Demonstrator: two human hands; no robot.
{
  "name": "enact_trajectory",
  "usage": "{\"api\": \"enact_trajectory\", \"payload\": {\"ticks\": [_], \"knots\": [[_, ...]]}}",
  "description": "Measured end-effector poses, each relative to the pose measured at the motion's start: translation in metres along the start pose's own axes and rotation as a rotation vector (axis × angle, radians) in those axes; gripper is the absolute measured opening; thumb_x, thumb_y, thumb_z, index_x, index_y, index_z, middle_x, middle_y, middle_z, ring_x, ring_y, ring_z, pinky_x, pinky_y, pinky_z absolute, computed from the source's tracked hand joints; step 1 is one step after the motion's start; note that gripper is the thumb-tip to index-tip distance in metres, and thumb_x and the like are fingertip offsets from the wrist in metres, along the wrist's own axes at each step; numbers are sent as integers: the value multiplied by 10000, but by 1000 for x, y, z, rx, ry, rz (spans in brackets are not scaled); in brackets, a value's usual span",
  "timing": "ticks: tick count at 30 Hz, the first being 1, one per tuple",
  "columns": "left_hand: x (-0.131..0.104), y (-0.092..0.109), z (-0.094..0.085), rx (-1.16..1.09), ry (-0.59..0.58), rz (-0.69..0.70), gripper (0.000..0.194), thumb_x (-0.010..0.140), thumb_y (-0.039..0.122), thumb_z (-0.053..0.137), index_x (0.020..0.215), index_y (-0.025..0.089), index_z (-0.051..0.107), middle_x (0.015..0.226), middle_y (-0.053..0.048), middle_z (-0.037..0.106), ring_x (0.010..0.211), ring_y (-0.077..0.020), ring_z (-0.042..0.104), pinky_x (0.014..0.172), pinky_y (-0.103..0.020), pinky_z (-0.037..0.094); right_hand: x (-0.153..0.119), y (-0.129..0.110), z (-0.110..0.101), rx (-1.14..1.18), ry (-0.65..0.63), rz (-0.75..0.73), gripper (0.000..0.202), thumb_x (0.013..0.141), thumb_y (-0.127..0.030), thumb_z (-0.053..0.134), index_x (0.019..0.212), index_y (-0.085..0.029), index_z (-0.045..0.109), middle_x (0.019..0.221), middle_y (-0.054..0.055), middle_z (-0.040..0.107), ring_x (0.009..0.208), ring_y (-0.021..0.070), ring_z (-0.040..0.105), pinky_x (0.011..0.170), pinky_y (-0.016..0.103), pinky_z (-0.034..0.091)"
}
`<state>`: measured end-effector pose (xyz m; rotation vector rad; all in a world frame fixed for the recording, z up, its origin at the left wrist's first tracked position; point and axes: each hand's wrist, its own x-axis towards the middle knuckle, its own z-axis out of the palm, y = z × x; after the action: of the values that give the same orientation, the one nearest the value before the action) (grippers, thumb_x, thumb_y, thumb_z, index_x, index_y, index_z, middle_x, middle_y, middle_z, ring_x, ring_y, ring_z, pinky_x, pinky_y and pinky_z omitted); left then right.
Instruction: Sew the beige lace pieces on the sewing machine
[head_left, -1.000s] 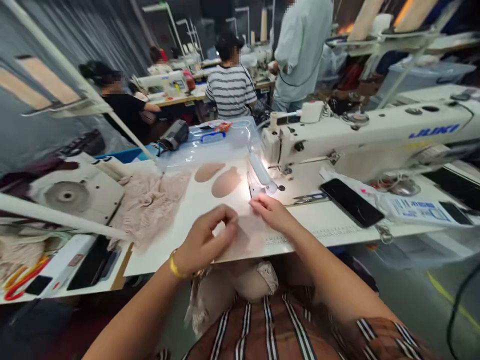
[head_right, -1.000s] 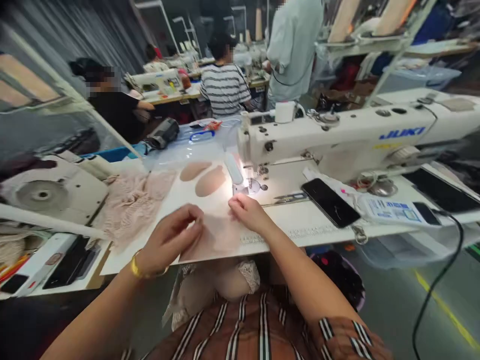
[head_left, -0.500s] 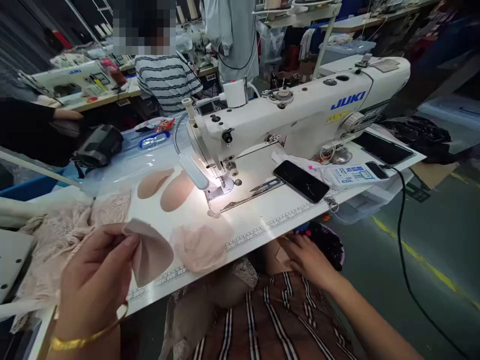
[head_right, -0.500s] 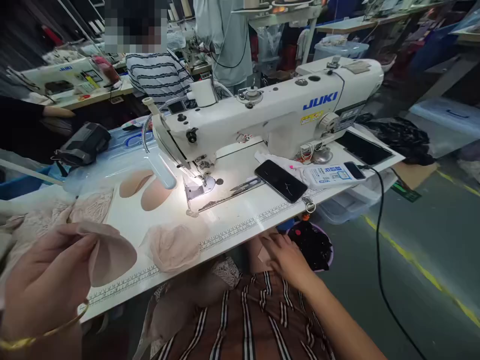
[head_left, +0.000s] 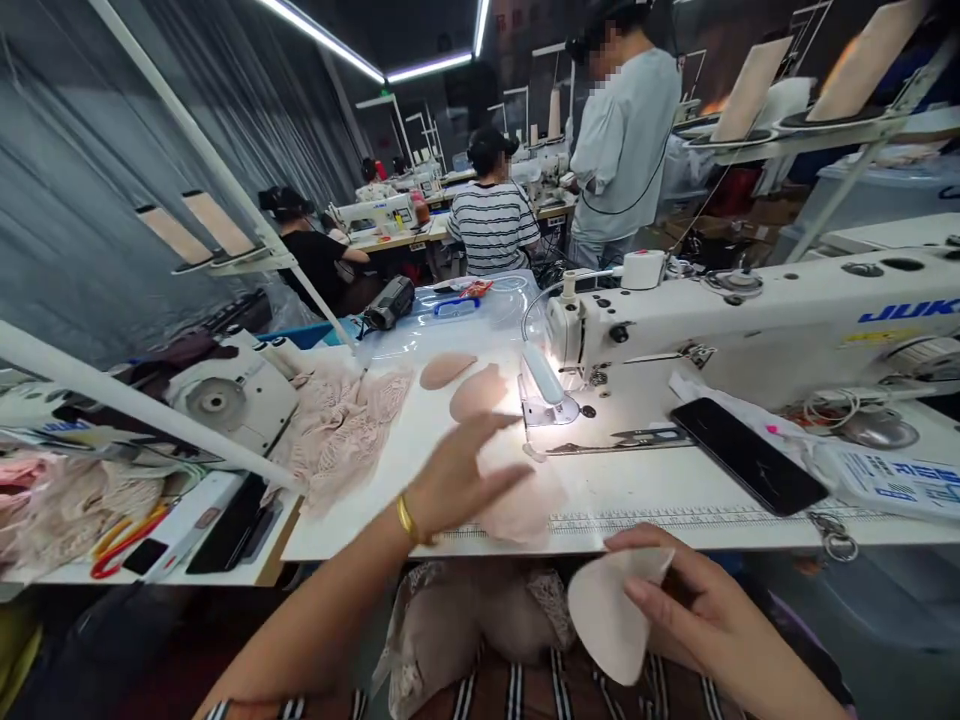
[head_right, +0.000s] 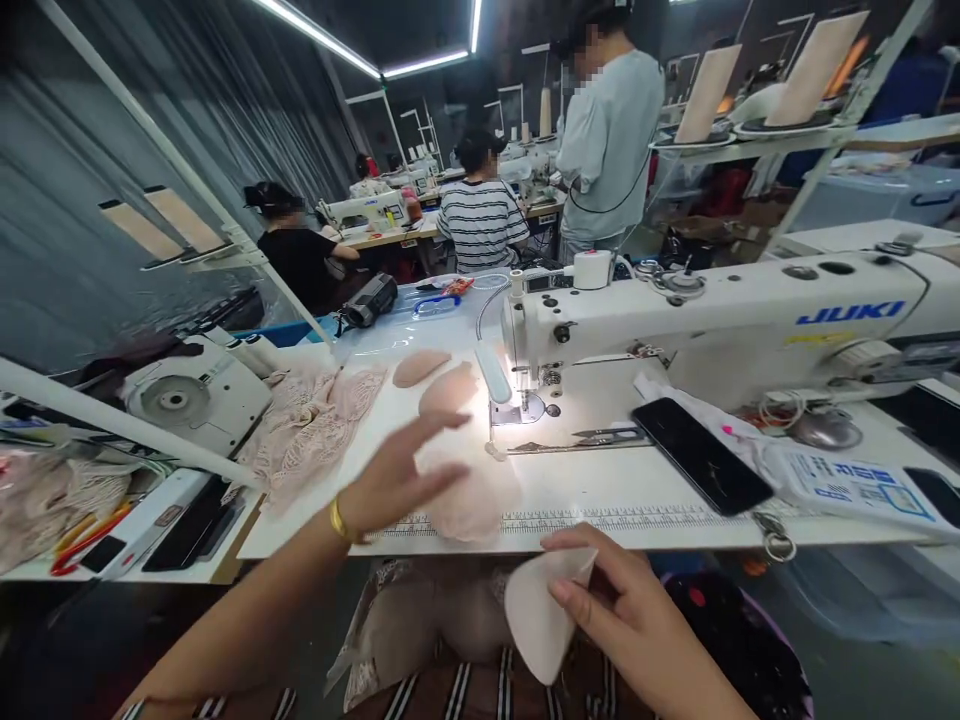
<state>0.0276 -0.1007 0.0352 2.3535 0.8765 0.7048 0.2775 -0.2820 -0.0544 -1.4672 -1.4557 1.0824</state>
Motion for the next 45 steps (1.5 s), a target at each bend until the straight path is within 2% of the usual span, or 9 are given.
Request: {"api": "enact_trajectory", "payload": {"ticks": [4,7,12,20,28,32,36,40,45], "knots": [[-47,18,35,-457,-314,-213,616,811,507,807,1317,212,617,1201,-81,704,1064,-248,668,885,-353,554,34,-17,23,131,39,-119,419,973,-552,611,1317,-313,604,1214,64,709,937,228,698,770,314,585],[-55,10,19,-458,-213,-330,361,894,509,699,1010,167,691,955,-38,678,876,-202,631,734,-286,505,63,-15,23,68,87,-126,388,1011,-567,513,1269,-292,607,1138,65,694,915,232,663,793,357,560],[-43,-2,-23,-266,-60,-385,421,966,572,544,870,174,642,841,-19,603,775,-180,563,644,-270,422,98,-4,18,-353,141,-146,247,933,-488,572,880,-253,626,937,77,625,914,304,554,825,468,439],[-25,-24,15,71,-266,-279,313,880,374,568,638,191,491,692,-5,579,783,-199,542,711,-307,349,106,-8,29,-168,100,-140,237,987,-461,470,867,-260,509,854,32,584,796,241,556,749,405,458],[-24,-26,20,112,-209,-283,326,905,370,568,639,192,508,683,3,588,764,-188,560,685,-301,359,109,-11,24,113,105,-89,424,984,-640,504,1114,-241,563,930,34,678,841,205,662,805,359,556],[-22,-21,24,191,-121,-130,211,909,399,638,948,195,674,978,-62,707,977,-249,615,897,-379,446,104,-20,30,63,87,-172,375,960,-555,620,1167,-249,559,856,1,651,808,195,634,748,328,528],[-10,-16,19,99,-225,143,797,803,533,792,1467,243,460,1460,-150,561,1348,-333,490,1122,-509,360,91,-39,26,-165,6,-329,270,1028,-414,556,1262,-280,576,926,12,698,805,185,656,768,337,555],[5,-20,6,11,-481,-21,429,795,456,793,1110,219,623,912,0,671,842,-200,624,736,-285,467,87,-52,14,-298,57,-536,232,1034,-330,563,1260,-299,604,978,31,752,784,189,701,710,318,597],[6,-29,-10,194,-120,71,80,835,187,620,868,203,549,743,31,584,658,-143,535,607,-252,369,108,-53,16,-427,344,-701,259,1019,-254,588,1274,-287,563,996,37,781,635,170,658,662,333,603]]}}
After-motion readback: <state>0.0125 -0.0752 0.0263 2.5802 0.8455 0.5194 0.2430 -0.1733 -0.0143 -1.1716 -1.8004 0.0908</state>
